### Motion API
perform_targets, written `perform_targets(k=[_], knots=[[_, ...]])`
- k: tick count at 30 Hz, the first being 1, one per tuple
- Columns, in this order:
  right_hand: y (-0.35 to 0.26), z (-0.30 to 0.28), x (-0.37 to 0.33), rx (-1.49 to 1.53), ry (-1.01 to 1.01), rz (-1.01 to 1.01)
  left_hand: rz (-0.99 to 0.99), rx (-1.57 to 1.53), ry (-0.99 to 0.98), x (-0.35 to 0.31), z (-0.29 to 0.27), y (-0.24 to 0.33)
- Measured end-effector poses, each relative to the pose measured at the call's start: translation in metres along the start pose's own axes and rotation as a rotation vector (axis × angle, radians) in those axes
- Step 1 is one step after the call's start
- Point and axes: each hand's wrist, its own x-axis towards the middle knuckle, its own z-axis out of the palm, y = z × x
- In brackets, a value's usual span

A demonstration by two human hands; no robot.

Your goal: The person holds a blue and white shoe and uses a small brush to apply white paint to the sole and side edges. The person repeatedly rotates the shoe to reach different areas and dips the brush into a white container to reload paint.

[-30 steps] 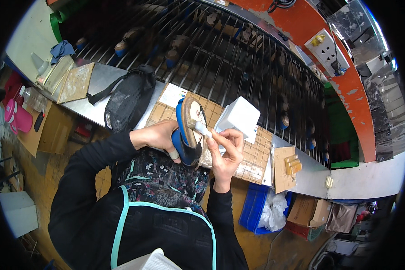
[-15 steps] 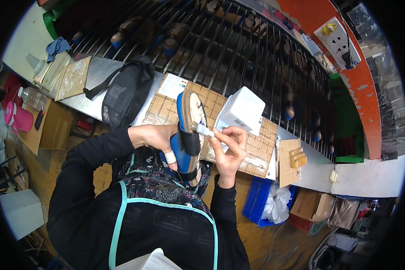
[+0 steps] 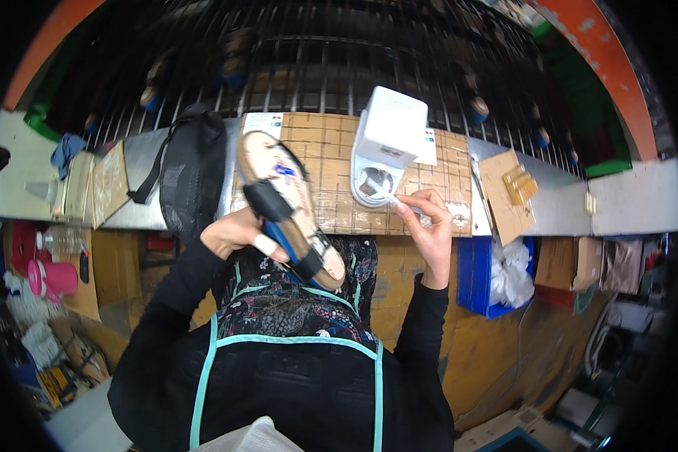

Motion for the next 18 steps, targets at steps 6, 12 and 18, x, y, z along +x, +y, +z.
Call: perform_targets(k=[6,12,18], knots=[[0.018,0.007,-0.018,-0.743,0.275,-0.087,0.359,-0.511,0.266,-0.001,0.005,-0.016],[0.018,0.016,-0.006,-0.892,0.282,-0.293,0.405,-0.790,-0.233,0.006,0.005,0.002],[0.016,0.004,-0.006,-0.837,0.157,-0.181,0.449,-0.645,0.209,0.001,-0.009,-0.019]])
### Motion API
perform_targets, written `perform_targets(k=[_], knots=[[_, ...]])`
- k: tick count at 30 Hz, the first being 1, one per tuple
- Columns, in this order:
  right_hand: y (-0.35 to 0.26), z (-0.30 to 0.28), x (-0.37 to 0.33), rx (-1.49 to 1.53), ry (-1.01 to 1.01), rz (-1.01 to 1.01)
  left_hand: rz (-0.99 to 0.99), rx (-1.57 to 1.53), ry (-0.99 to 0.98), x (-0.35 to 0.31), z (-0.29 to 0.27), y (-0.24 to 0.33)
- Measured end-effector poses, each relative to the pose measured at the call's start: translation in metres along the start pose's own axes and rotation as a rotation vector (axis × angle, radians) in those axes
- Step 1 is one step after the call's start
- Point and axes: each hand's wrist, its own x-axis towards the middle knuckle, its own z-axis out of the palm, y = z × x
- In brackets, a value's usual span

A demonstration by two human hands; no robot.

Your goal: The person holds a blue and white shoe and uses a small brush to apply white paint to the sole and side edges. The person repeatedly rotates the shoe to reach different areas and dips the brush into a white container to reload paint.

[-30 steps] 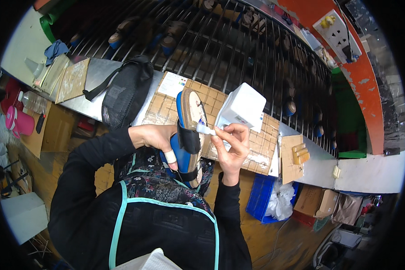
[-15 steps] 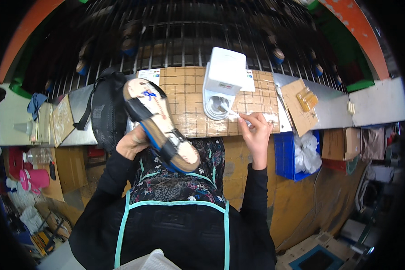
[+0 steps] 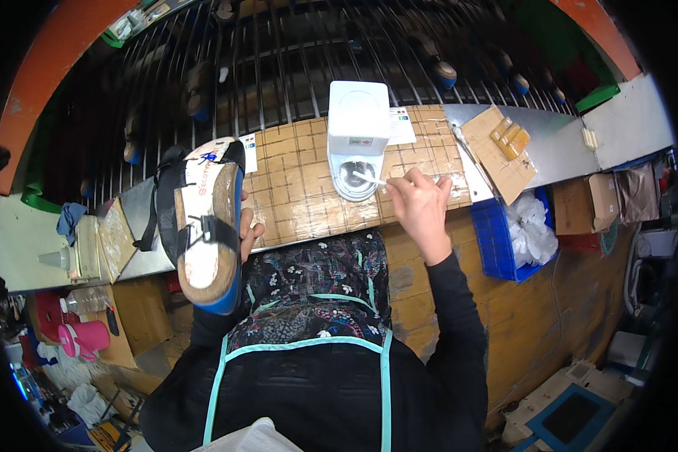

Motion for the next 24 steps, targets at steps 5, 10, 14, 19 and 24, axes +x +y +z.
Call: perform_targets(k=[5,10,14,19,24], knots=[[0.011,0.005,-0.004,0.366,-0.192,0.390,0.013,-0.011,0.149,0.006,-0.017,-0.004],[-0.012,0.007,-0.001,0.925,-0.174,0.591,-0.006,0.230,0.274,0.013,0.003,-0.015],[-0.049,-0.017,0.017,0.539,0.228,0.104,-0.003,0.365,0.162,0.017,0.026,-0.020],[-0.100,-0.031,0.017,0.698,0.229,0.060,-0.011,0.549,0.026,0.016,0.037,-0.015],[-0.117,-0.021,0.014,0.781,0.181,0.109,0.084,0.697,0.052,0.002,0.038,-0.011]])
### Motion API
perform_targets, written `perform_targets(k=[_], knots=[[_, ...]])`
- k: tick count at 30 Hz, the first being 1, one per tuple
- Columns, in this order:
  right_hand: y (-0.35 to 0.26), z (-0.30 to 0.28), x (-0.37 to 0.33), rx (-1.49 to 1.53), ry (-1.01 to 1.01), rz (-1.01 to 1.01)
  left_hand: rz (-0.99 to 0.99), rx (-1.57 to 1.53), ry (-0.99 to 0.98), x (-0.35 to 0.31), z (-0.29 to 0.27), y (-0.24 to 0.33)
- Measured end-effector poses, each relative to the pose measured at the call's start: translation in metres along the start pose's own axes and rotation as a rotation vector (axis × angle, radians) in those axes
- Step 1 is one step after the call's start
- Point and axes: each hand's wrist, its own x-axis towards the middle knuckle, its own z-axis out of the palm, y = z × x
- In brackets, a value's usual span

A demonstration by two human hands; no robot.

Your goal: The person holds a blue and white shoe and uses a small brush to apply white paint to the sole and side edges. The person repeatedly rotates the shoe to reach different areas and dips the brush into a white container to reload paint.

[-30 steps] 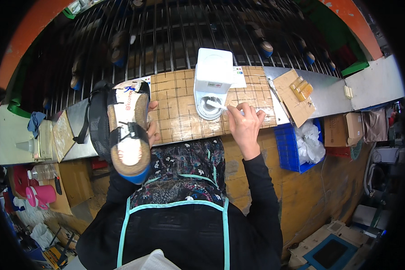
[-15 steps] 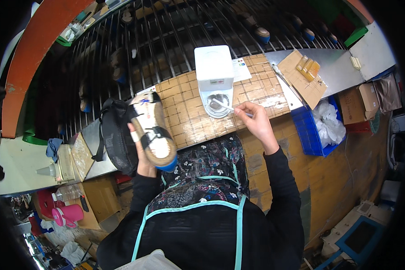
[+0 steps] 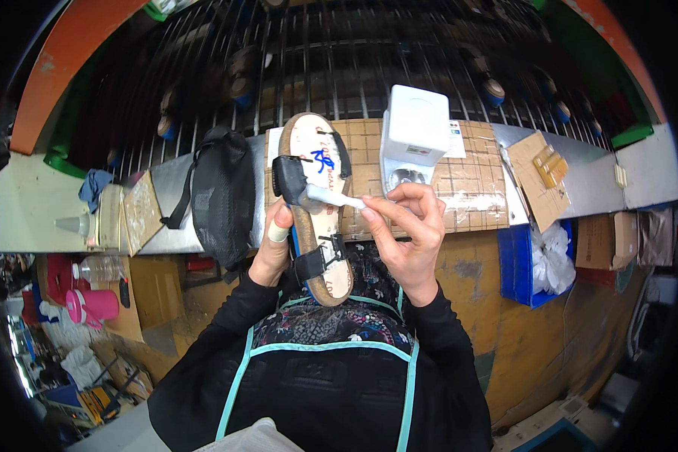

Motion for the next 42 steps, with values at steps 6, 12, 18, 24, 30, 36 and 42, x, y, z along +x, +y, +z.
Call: perform_targets(k=[6,12,18,24,30,36,42], knots=[[-0.003,0.009,0.014,-0.090,-0.021,-0.097,0.081,0.099,0.018,-0.007,-0.011,0.010],[-0.009,0.017,0.031,0.001,-0.015,-0.048,0.146,0.172,0.025,-0.008,-0.015,0.012],[-0.003,0.013,0.042,-0.095,-0.006,-0.225,0.138,0.131,-0.022,-0.007,-0.015,0.017],[0.003,0.003,0.040,-0.122,-0.049,-0.317,0.067,0.071,-0.065,-0.003,-0.019,0.015],[-0.004,-0.013,0.042,-0.184,-0.100,-0.442,0.023,0.042,-0.085,0.002,-0.017,0.016],[-0.002,-0.006,0.025,-0.021,-0.019,-0.132,-0.090,-0.217,-0.039,-0.008,-0.003,0.018],[-0.011,-0.001,-0.009,0.156,-0.109,0.039,-0.099,-0.296,0.060,-0.011,0.003,0.019]])
